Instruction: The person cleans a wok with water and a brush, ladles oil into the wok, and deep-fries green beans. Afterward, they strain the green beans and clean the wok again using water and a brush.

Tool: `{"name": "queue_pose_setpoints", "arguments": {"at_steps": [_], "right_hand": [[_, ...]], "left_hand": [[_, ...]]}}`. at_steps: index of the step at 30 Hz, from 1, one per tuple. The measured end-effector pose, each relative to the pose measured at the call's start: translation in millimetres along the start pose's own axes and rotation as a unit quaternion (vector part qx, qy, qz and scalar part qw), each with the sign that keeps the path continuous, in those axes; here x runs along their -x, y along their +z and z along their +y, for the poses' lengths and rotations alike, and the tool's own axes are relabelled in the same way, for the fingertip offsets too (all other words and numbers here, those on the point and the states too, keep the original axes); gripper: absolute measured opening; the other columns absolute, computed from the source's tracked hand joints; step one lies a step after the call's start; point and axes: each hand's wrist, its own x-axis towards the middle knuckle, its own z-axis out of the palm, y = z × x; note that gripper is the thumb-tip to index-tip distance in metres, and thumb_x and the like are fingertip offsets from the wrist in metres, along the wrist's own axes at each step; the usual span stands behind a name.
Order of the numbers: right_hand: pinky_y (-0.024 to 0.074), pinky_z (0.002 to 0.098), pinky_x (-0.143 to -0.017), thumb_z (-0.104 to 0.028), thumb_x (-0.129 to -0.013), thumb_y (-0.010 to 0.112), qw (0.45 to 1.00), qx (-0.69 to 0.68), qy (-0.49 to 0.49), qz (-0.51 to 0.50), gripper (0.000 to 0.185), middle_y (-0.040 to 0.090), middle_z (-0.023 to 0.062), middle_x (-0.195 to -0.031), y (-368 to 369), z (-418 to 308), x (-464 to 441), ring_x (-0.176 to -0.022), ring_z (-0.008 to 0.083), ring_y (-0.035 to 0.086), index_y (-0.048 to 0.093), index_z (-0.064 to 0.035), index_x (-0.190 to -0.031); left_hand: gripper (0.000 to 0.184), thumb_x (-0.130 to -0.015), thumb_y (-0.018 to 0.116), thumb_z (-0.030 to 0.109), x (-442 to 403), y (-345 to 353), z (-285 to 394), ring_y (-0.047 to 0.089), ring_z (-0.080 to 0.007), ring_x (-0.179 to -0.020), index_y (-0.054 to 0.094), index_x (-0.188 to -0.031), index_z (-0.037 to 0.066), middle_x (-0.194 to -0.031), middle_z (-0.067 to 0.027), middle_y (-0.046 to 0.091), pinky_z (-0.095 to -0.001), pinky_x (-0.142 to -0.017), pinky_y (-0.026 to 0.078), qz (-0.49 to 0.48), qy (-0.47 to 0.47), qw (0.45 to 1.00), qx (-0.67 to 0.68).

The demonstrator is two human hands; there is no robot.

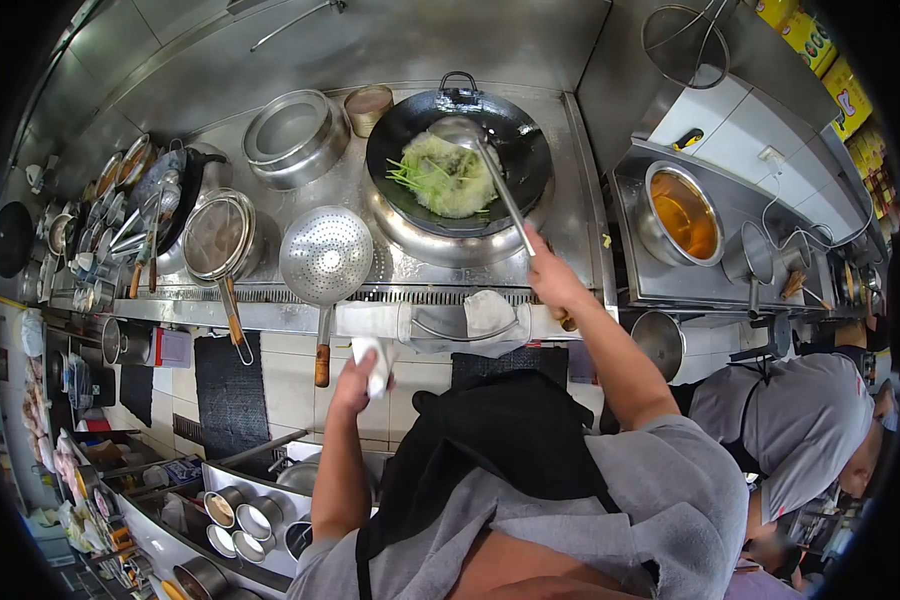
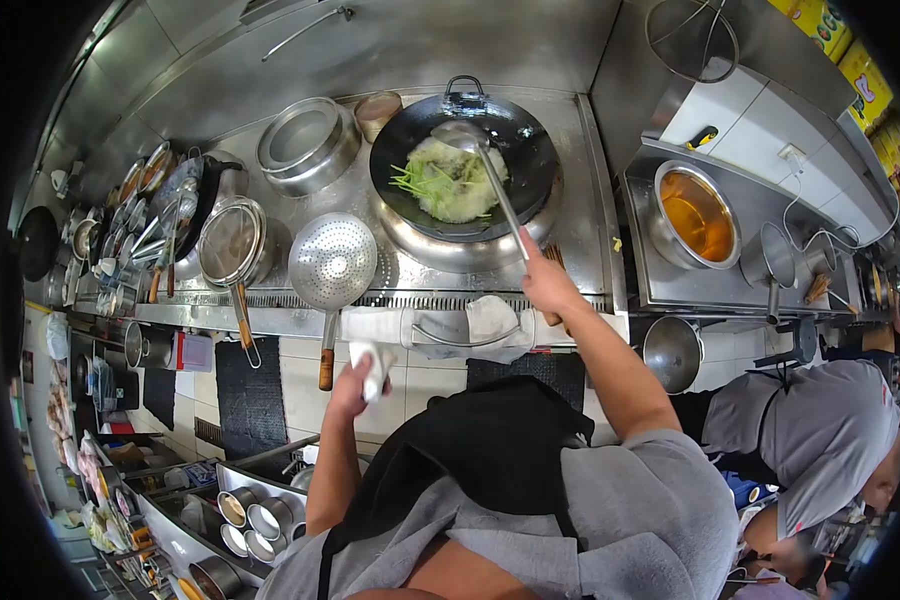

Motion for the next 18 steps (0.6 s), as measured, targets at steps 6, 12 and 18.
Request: {"name": "queue_pose_setpoints", "arguments": {"at_steps": [6, 12, 18], "right_hand": [[0.0437, 0.0295, -0.051, 0.002, -0.087, 0.05, 0.921, -0.317, 0.144, -0.174, 0.078, 0.05, 0.0052, -0.072, -85, -76, 57, -0.052, 0.0128, 0.048, 0.018, -0.0153, -0.155], [0.0437, 0.0278, -0.048, -0.001, -0.087, 0.05, 0.934, -0.242, 0.147, -0.218, 0.08, 0.049, 0.0031, -0.067, -66, -75, 61, -0.049, 0.0108, 0.048, 0.016, -0.0227, -0.156], [0.0456, 0.0494, -0.085, -0.005, -0.083, 0.048, 0.983, -0.008, 0.094, -0.16, 0.084, 0.063, 0.0325, -0.101, -46, -27, 24, -0.093, 0.0445, 0.062, 0.008, -0.0176, -0.155]], "left_hand": [[0.041, -0.1, 0.051, 0.041, -96, 82, 62, 0.063, -0.0205, -0.073, 0.053, -0.117, 0.003, -0.094, -0.0076, 0.065, -0.0392, -0.06, 0.052, 0.04, 0.018, 0.994, 0.096], [0.05, -0.1, 0.034, 0.059, -182, 170, 89, 0.061, -0.0277, -0.094, 0.053, -0.118, 0.016, -0.105, -0.0068, 0.064, -0.0502, -0.083, 0.047, -0.017, -0.051, 0.994, 0.098], [0.061, -0.091, 0.037, 0.073, -214, 205, 81, 0.06, -0.0245, -0.078, 0.059, -0.105, 0.018, -0.09, -0.0045, 0.064, -0.0424, -0.07, 0.049, 0.003, -0.111, 0.99, 0.083]]}}
